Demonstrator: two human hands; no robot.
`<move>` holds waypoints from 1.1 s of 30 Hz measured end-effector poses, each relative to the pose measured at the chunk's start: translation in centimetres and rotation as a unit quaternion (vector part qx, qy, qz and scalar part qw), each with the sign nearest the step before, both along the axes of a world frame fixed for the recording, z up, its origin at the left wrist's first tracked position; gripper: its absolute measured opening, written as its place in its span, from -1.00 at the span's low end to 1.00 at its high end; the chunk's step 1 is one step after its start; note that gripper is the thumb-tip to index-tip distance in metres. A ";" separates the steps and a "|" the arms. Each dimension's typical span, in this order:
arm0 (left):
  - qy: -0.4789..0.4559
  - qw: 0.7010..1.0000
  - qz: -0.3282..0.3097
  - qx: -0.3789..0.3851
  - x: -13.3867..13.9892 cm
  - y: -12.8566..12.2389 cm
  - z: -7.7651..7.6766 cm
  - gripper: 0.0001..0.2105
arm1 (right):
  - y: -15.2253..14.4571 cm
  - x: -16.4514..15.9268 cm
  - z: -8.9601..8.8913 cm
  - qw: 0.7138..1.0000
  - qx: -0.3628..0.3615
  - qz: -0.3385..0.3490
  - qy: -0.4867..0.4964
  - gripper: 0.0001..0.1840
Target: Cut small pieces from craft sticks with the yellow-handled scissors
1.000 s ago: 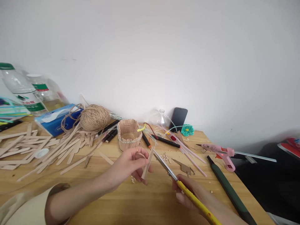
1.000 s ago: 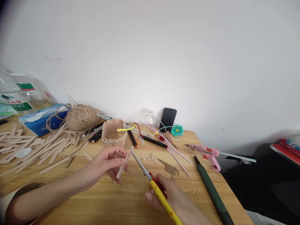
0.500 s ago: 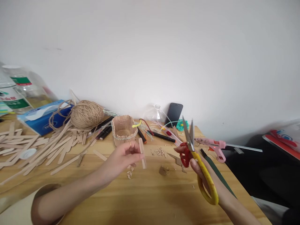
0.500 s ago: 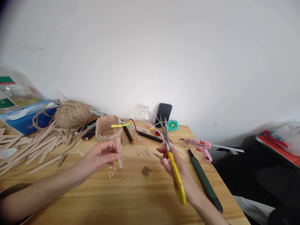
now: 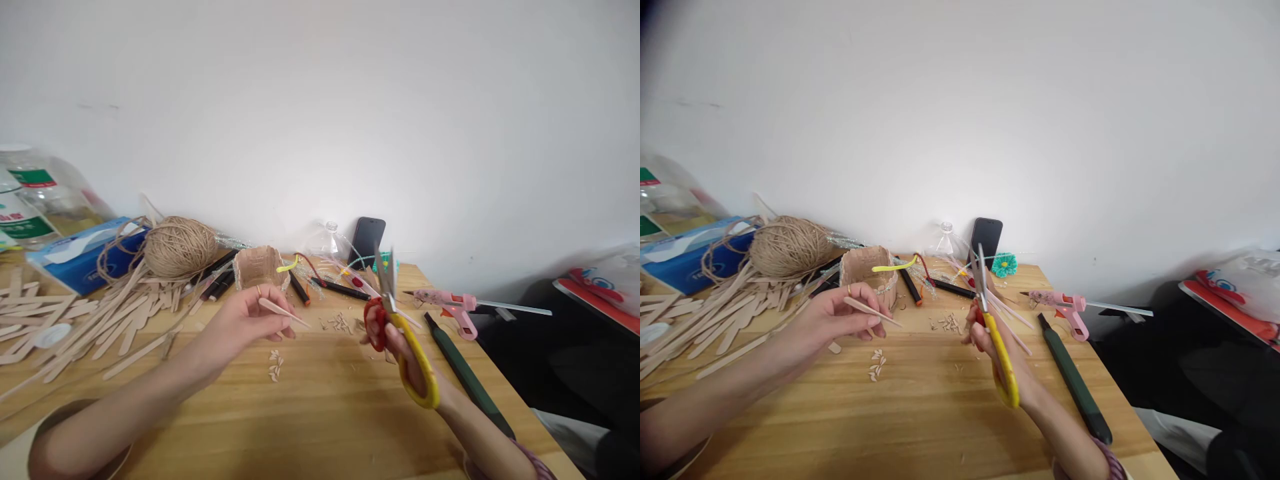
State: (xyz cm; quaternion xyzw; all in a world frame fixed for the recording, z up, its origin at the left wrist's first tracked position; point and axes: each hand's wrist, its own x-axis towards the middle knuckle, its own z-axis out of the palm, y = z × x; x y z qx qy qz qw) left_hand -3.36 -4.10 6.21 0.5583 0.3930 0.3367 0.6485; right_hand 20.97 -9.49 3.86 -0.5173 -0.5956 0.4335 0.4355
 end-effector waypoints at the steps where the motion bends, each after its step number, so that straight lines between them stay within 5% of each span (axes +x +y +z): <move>1: 0.005 1.000 0.018 0.010 -0.1 0.2 0.1 -0.88 | -0.6 -0.1 0.3 1.000 -0.001 0.011 0.022 -0.53; 3: 0.010 0.998 0.053 0.029 -0.4 0.5 0.3 -0.88 | -2.7 -1.1 0.3 0.995 -0.035 0.065 0.063 -0.46; 6: -0.008 0.995 0.088 0.035 -0.8 1.0 0.9 -0.87 | -5.9 -3.7 -1.2 0.946 -0.168 0.199 0.195 -0.39; 9: -0.047 0.993 0.106 0.027 -1.4 1.1 1.6 -0.88 | -6.4 -5.4 -2.9 0.932 -0.234 0.207 0.184 -0.45; 12: -0.057 0.990 0.125 0.017 -2.1 0.9 2.0 -0.88 | -4.2 -4.5 -3.1 0.988 -0.117 0.072 0.068 -0.37; 17: -0.027 0.995 0.091 -0.037 -2.5 0.0 0.7 -0.85 | -2.2 -0.5 -1.7 0.999 -0.042 -0.034 0.009 -0.67; 23: -0.029 0.995 0.038 -0.084 -0.5 -2.4 -0.8 -0.77 | -5.3 -0.8 -0.2 0.983 -0.089 0.102 -0.121 -0.58; 29: -0.063 0.995 0.003 -0.078 1.1 -5.7 0.0 -0.83 | -8.1 -2.3 1.8 0.977 -0.175 0.096 -0.069 -0.47; 33: -0.046 0.997 -0.010 -0.056 2.0 -7.5 -0.4 -0.87 | -9.5 -2.4 2.0 0.975 -0.153 0.103 -0.121 -0.47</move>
